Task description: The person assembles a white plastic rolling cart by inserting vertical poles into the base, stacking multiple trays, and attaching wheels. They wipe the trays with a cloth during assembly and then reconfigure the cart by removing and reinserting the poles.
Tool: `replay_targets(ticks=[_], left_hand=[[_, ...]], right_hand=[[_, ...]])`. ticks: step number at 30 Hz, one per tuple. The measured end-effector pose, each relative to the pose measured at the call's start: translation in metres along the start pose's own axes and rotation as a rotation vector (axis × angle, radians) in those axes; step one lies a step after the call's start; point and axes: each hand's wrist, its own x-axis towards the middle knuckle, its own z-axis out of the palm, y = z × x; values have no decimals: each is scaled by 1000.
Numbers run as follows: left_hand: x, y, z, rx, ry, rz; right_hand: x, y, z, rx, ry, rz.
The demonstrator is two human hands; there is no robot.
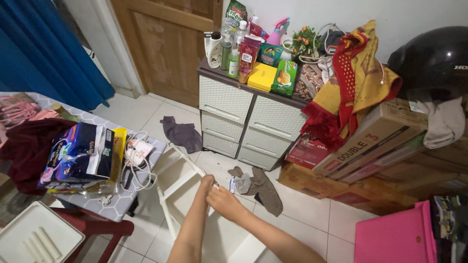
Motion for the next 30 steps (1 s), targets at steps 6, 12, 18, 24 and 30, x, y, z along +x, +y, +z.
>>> replay_targets(ticks=[6,12,18,24,30], left_hand=[[20,-28,9,-144,95,180],[59,-45,17,150,-76,101],[45,-46,35,-31,-21,132],[39,-37,36,-229,-152,18],[19,17,22,-667,-413,-89]], right_hand=[[-3,12,32,206,-225,10],[-11,12,37,269,-290,-10],[-20,12,28,236,-326,-21],[-17,16,6,257,-123,-85],[6,37,-47,11,105,6]])
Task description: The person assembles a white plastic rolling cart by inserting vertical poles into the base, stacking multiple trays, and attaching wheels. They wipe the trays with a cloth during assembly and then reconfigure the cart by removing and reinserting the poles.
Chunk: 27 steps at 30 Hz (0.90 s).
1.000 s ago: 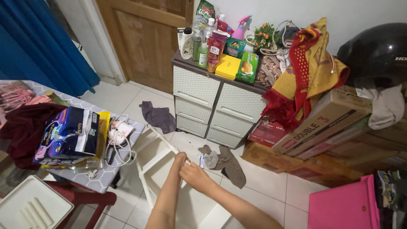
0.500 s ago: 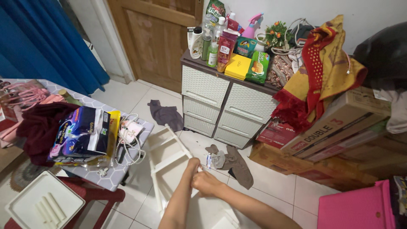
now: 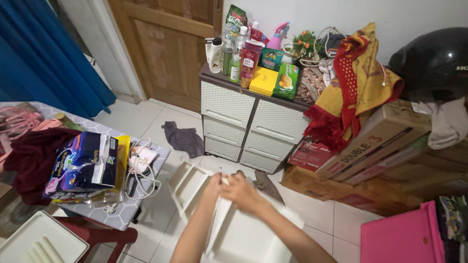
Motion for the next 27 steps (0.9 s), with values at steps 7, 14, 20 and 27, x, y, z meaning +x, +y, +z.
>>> replay_targets(ticks=[7,14,20,27], left_hand=[[12,0,-14,-650,-185,160],[4,-26,-57,-733,-170,238],[-55,-47,-82,-23,-56,140],[-104,-74,-65,1118,342,1473]], right_hand=[[33,19,-59,-31,271,108],[53,16,-21,329,250,562],[8,-14,-10,362,-515,703],[-59,-46,-11,105,-294,719]])
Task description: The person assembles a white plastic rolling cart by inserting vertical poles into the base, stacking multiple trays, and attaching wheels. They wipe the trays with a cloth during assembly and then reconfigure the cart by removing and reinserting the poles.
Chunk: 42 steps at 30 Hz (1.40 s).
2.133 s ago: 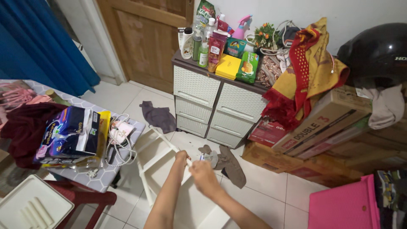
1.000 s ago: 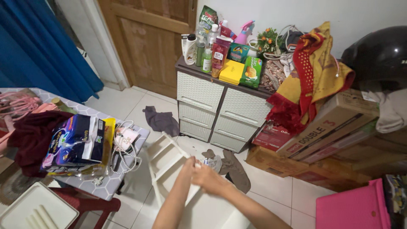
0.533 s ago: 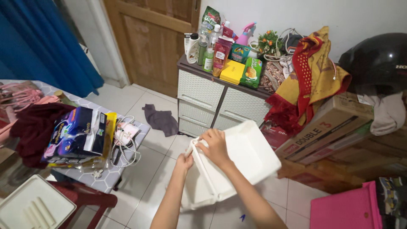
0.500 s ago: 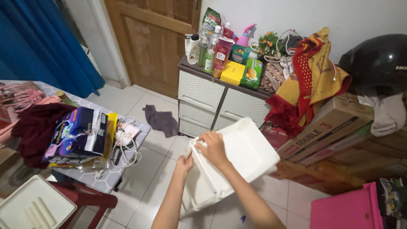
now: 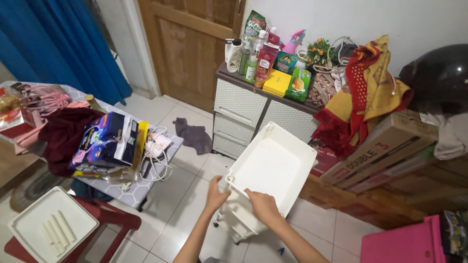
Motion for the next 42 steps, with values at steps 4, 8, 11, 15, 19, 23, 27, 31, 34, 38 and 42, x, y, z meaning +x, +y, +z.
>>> replay_targets(ticks=[4,8,11,15,19,23,27,31,34,38,42], left_hand=[[6,5,28,-302,-348,-291],[-13,1,46,-438,-379,-335],[-38,8,62,-426,-380,-367],[-67,26,82,-316,-496,-357],[-77,43,87,-494,-634,-436],[-71,61,69,-475,-740,-256],[-51,95,51,-347,-773,-253],[-31,141,40,-127,-608,52],[-5,171,47,-53,-488,403],[22,187,60,-144,-522,907],[34,190,85,175,-881,1082]], right_hand=[[-2,17,-2,-42,39,-21],[-15,42,-12,-143,134,-107],[-21,67,-27,-260,216,-246],[-27,98,-45,-376,247,-381],[-36,119,-52,-437,347,-376],[-52,125,-29,-244,687,-165],[-74,111,42,232,1179,90],[-65,101,116,681,761,611],[-44,123,137,874,924,421],[-19,149,151,1286,832,506],[-10,152,151,985,757,631]])
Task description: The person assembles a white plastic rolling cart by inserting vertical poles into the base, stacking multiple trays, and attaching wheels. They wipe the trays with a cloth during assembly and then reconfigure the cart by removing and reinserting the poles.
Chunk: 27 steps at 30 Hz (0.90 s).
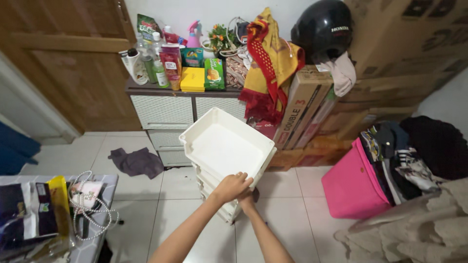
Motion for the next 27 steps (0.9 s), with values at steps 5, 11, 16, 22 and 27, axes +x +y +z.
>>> replay_targets(ticks=[5,11,16,22,27], left_hand=[[2,-25,-6,-69,-144,99],[24,-60,-59,-50,94,229],[70,-42,-67,-177,62,465],[97,-17,-28,-233,17,748],[117,-13,23,-103,-301,530]], right_hand=[[-12,-23,-8,-214,17,34],[-25,-34,-45,62,-169,145],[-29,-19,-67,-101,-192,197],[-23,-8,-86,-301,-117,-154],[-36,-4,-71,-264,60,-61]])
